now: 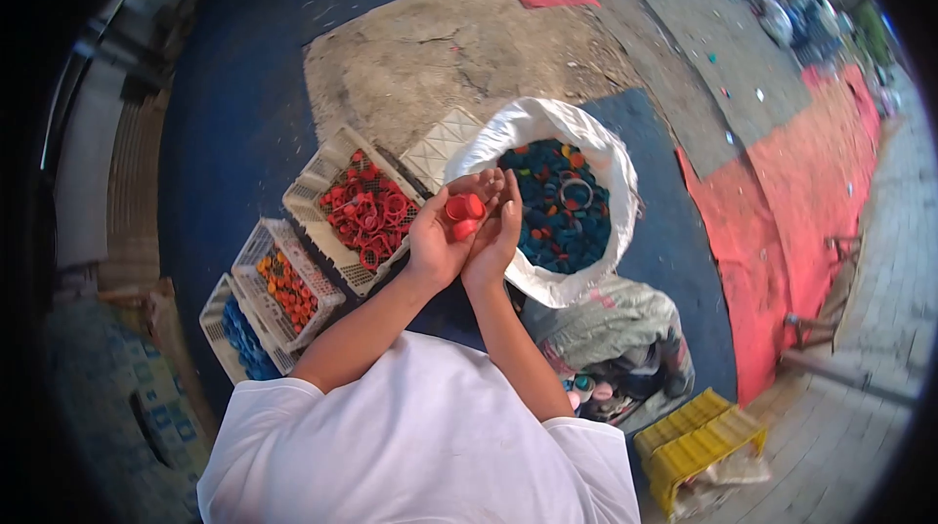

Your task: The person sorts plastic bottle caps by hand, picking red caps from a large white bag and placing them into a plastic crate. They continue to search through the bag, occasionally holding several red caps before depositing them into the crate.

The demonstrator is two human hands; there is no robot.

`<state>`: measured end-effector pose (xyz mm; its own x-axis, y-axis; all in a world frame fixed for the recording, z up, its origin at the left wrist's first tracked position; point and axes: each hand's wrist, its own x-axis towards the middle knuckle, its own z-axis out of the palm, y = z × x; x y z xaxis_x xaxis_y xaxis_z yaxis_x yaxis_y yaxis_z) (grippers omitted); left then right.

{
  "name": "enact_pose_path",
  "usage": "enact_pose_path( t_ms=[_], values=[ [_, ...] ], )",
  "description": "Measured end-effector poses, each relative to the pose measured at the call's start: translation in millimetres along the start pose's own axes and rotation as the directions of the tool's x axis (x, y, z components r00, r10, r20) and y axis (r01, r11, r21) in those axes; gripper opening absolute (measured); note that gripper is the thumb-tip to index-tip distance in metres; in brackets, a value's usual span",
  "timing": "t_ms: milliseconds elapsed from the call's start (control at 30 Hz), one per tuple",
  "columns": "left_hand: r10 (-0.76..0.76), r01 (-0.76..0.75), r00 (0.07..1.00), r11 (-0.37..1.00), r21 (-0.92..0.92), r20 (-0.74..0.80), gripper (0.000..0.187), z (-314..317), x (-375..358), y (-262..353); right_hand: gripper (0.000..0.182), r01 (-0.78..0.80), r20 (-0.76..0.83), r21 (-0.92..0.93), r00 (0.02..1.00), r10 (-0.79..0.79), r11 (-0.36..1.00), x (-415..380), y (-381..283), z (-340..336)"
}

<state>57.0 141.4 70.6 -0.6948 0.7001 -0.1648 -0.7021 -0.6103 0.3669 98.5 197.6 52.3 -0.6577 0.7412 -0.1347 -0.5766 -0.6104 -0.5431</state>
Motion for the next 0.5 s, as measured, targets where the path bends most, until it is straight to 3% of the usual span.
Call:
enact_pose_path(
  t_ms=[133, 233, 500],
  values=[
    [0.139, -0.143, 0.989, 0.988, -0.059, -0.057, 0.041, -3, -21, 20, 0.066, -0.106, 0.074, -0.154, 0.990, 0.118, 0.982, -13, 13, 17],
    [0.239, -0.254, 0.962, 0.962, -0.100, -0.134, 0.038, -19, -39, 34, 0.066, -0.268, 0.041, -0.181, 0.959, 0.279, 0.946, -29, 31, 28],
    [0.452, -0.502, 0.794, 0.865, -0.019, -0.406, 0.039, -72, -111, 67, 0.061, -0.611, 0.019, -0.184, 0.781, 0.624, 0.770, -83, 81, 46]
  ],
)
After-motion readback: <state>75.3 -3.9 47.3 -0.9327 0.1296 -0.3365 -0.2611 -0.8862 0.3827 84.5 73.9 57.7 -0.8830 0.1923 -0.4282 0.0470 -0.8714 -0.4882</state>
